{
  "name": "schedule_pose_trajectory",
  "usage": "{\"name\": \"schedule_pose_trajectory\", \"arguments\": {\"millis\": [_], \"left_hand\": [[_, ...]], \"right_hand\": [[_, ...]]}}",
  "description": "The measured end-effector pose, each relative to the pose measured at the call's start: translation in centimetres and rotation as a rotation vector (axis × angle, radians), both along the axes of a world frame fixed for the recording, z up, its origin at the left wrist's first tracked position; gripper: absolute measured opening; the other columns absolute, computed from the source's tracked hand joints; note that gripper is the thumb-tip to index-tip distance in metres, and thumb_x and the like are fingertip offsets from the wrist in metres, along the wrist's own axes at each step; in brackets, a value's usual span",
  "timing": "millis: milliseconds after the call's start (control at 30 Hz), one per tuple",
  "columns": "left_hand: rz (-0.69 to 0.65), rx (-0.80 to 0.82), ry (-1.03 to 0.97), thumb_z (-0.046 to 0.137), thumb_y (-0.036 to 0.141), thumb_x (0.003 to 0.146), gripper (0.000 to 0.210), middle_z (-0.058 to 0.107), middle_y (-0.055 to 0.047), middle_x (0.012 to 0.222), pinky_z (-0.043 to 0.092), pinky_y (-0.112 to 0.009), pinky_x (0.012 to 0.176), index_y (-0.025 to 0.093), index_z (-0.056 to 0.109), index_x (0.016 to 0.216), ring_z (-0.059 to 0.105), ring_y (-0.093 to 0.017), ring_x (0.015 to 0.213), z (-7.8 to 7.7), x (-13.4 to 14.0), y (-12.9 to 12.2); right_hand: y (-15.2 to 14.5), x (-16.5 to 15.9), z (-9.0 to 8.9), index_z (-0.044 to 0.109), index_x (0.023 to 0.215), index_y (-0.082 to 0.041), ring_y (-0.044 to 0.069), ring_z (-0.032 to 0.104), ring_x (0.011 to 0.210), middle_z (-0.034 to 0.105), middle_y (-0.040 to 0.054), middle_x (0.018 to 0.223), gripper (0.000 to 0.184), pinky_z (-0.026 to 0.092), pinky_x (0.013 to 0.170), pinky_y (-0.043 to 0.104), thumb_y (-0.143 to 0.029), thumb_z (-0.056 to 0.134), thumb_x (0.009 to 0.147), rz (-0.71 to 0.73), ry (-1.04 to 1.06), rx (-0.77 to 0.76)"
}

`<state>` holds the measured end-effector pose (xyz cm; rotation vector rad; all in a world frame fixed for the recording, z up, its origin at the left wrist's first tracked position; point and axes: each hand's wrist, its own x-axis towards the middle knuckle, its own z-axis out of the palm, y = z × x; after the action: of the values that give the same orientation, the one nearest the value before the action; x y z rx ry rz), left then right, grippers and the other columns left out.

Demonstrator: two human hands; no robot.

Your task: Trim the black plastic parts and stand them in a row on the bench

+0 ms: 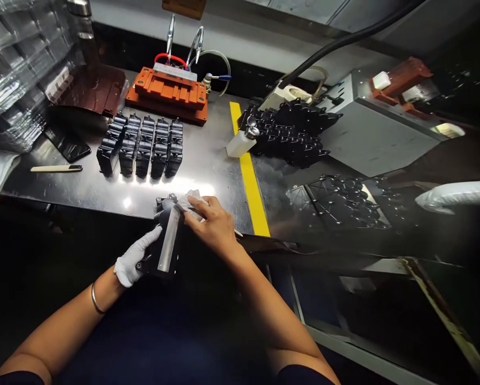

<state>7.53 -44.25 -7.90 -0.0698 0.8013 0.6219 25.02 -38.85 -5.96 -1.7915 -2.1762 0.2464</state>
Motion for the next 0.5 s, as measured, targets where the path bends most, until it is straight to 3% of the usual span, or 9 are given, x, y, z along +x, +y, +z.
{"name": "schedule_pose_trajectory", "arguments": {"millis": [100, 267, 400, 500], "left_hand": [[0.019, 0.013, -0.008, 0.050, 0.043, 0.092, 0.045, 0.074, -0.011, 0.083, 0.058, -0.034, 0.065, 0.010, 0.061, 0.120, 0.071, -0.023, 0.068, -0.1, 0.0, 0.0], [0.004, 0.054, -0.030, 0.053, 0.047, 0.089, 0.050, 0.074, -0.013, 0.090, 0.058, -0.036, 0.066, 0.009, 0.061, 0.120, 0.071, -0.025, 0.073, -0.4, -0.2, 0.1], [0.025, 0.067, -0.050, 0.052, 0.048, 0.090, 0.050, 0.073, -0.011, 0.092, 0.057, -0.034, 0.073, 0.013, 0.060, 0.124, 0.071, -0.023, 0.076, -0.4, -0.3, 0.2], [0.004, 0.065, -0.020, 0.054, 0.053, 0.087, 0.054, 0.073, -0.012, 0.089, 0.057, -0.036, 0.070, 0.011, 0.061, 0.121, 0.071, -0.024, 0.073, -0.4, -0.3, 0.3]], "right_hand": [[0.2, -1.0, -0.2, 0.063, 0.124, -0.033, 0.022, 0.068, 0.093, 0.062, 0.0046, 0.127, 0.041, 0.056, 0.076, 0.030, -0.039, 0.062, 0.083, 0.135, 0.065, 0.027], [0.7, -1.4, -1.0, 0.062, 0.124, -0.032, 0.023, 0.068, 0.098, 0.066, 0.0036, 0.124, 0.039, 0.057, 0.081, 0.033, -0.036, 0.060, 0.085, 0.038, 0.110, 0.046], [0.1, -1.4, -0.9, 0.062, 0.125, -0.033, 0.024, 0.068, 0.100, 0.060, 0.0033, 0.132, 0.041, 0.058, 0.077, 0.031, -0.038, 0.062, 0.084, 0.178, 0.104, 0.037], [-0.1, -1.7, -0.8, 0.062, 0.124, -0.032, 0.025, 0.066, 0.105, 0.064, 0.0032, 0.126, 0.039, 0.057, 0.082, 0.035, -0.036, 0.061, 0.085, 0.060, 0.136, 0.037]]}}
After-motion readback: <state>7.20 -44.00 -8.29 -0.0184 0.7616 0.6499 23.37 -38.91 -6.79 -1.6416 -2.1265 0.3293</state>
